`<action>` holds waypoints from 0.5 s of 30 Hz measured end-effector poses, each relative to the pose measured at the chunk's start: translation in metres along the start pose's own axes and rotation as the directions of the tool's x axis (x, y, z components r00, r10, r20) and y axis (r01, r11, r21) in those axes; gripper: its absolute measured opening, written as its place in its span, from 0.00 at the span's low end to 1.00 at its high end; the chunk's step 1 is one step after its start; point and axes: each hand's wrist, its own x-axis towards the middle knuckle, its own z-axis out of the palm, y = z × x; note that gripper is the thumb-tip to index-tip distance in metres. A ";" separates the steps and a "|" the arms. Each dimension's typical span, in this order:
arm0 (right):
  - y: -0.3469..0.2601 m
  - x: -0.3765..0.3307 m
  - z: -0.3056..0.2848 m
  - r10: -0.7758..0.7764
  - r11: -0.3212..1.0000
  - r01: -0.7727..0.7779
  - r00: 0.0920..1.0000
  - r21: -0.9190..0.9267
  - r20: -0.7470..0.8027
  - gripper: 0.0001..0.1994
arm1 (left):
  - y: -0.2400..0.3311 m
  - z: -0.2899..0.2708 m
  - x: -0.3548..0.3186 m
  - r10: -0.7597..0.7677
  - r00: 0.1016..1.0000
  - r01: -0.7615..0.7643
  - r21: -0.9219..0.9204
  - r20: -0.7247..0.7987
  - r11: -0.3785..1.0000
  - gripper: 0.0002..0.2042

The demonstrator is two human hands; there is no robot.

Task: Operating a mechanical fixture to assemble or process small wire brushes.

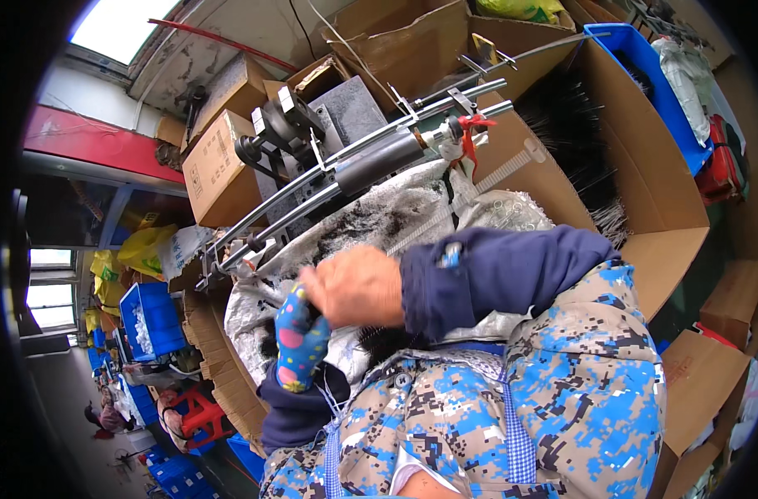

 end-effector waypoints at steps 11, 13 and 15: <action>0.187 0.079 0.014 0.511 0.844 -0.469 0.850 -0.262 0.125 0.10 | -0.143 -0.083 -0.104 -0.729 0.683 0.547 0.689 -0.039 0.475 0.28; 0.189 0.076 0.019 0.553 0.824 -0.512 0.819 -0.242 0.153 0.11 | -0.126 -0.083 -0.096 -0.716 0.697 0.515 0.723 -0.040 0.461 0.26; 0.186 0.078 0.017 0.557 0.822 -0.515 0.816 -0.242 0.155 0.10 | -0.125 -0.089 -0.101 -0.713 0.698 0.504 0.752 -0.064 0.426 0.25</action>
